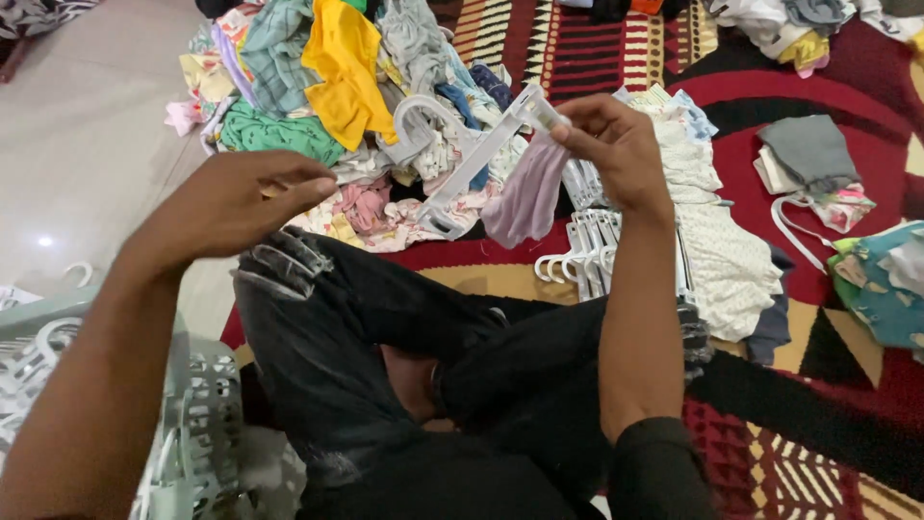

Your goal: Hanging baby clothes onto plastic hangers from a pile on the floor.

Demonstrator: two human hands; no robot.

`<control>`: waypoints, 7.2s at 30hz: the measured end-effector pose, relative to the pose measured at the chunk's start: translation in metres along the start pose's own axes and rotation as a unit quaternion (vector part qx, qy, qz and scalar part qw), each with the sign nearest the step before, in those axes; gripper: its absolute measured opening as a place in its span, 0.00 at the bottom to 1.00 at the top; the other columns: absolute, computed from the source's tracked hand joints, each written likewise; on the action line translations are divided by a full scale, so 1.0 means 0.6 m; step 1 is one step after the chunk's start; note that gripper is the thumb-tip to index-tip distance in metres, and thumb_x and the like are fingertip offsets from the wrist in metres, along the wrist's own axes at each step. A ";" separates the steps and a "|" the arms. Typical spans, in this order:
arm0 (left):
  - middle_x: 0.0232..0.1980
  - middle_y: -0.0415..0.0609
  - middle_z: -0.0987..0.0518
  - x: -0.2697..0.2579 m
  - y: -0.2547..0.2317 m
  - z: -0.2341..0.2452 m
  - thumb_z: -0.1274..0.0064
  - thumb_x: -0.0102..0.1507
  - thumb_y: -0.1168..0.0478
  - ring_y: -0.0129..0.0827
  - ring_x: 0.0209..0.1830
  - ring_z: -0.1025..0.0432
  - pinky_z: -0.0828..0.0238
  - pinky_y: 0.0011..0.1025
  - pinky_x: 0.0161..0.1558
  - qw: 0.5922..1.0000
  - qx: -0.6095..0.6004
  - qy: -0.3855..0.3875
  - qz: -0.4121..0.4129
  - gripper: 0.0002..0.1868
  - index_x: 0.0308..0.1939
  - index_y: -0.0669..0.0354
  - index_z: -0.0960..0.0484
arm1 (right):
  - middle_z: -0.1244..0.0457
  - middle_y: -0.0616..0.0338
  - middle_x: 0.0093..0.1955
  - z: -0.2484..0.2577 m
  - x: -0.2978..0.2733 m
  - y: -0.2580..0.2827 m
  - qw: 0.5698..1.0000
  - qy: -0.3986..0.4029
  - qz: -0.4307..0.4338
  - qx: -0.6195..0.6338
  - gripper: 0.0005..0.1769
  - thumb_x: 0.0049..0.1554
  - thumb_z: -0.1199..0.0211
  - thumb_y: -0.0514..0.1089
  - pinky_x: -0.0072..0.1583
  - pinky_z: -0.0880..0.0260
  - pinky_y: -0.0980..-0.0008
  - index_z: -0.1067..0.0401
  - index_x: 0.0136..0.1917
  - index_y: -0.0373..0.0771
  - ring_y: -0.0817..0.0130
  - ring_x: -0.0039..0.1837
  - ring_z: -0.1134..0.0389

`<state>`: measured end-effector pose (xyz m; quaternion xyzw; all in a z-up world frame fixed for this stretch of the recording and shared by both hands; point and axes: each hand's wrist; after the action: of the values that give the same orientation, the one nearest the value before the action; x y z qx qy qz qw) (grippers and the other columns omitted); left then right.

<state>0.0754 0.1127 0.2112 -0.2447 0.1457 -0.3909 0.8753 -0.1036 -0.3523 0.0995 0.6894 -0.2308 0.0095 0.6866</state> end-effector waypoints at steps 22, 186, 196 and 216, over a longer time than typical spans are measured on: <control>0.56 0.72 0.04 0.247 -0.113 -0.106 0.45 0.77 0.32 0.74 0.66 0.13 0.18 0.65 0.72 0.947 0.134 0.270 -0.109 0.34 0.66 0.57 0.05 | 0.25 0.55 0.50 0.117 -0.017 -0.119 0.992 -0.112 -0.032 -0.041 0.22 0.67 0.13 0.40 0.54 0.14 0.69 0.16 0.71 0.34 0.74 0.50 0.21; 0.51 0.66 0.05 0.361 0.048 -0.621 0.24 0.71 0.53 0.55 0.55 0.11 0.17 0.51 0.61 0.917 -0.374 0.138 0.013 0.17 0.57 0.62 0.00 | 0.21 0.33 0.65 0.033 -0.122 -0.490 0.892 -0.222 -0.206 0.335 0.27 0.76 0.28 0.57 0.64 0.08 0.28 0.16 0.71 0.29 0.33 0.62 0.15; 0.25 0.46 0.12 0.383 0.030 -0.535 0.27 0.76 0.49 0.30 0.29 0.14 0.19 0.27 0.38 0.883 -0.460 0.030 0.087 0.19 0.63 0.57 0.07 | 0.32 0.44 0.87 0.020 -0.119 -0.465 0.977 -0.160 -0.136 0.047 0.47 0.71 0.17 0.57 0.90 0.35 0.44 0.32 0.93 0.40 0.52 0.88 0.33; 0.29 0.56 0.17 0.338 -0.086 -0.426 0.20 0.68 0.69 0.43 0.16 0.17 0.18 0.35 0.19 0.686 -0.713 -0.102 0.104 0.14 0.53 0.70 0.10 | 0.23 0.46 0.60 -0.184 -0.168 -0.487 0.753 -0.112 -0.211 0.613 0.28 0.75 0.32 0.68 0.65 0.14 0.52 0.20 0.68 0.41 0.53 0.64 0.17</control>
<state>0.0618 -0.1508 0.0121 -0.8162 0.3151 -0.0483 0.4818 -0.0634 -0.2313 -0.2027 0.9898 -0.0989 -0.0735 0.0712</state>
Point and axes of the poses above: each hand's wrist, its own x-axis towards the middle knuckle, its own z-axis out of the back of the hand, y = z × x
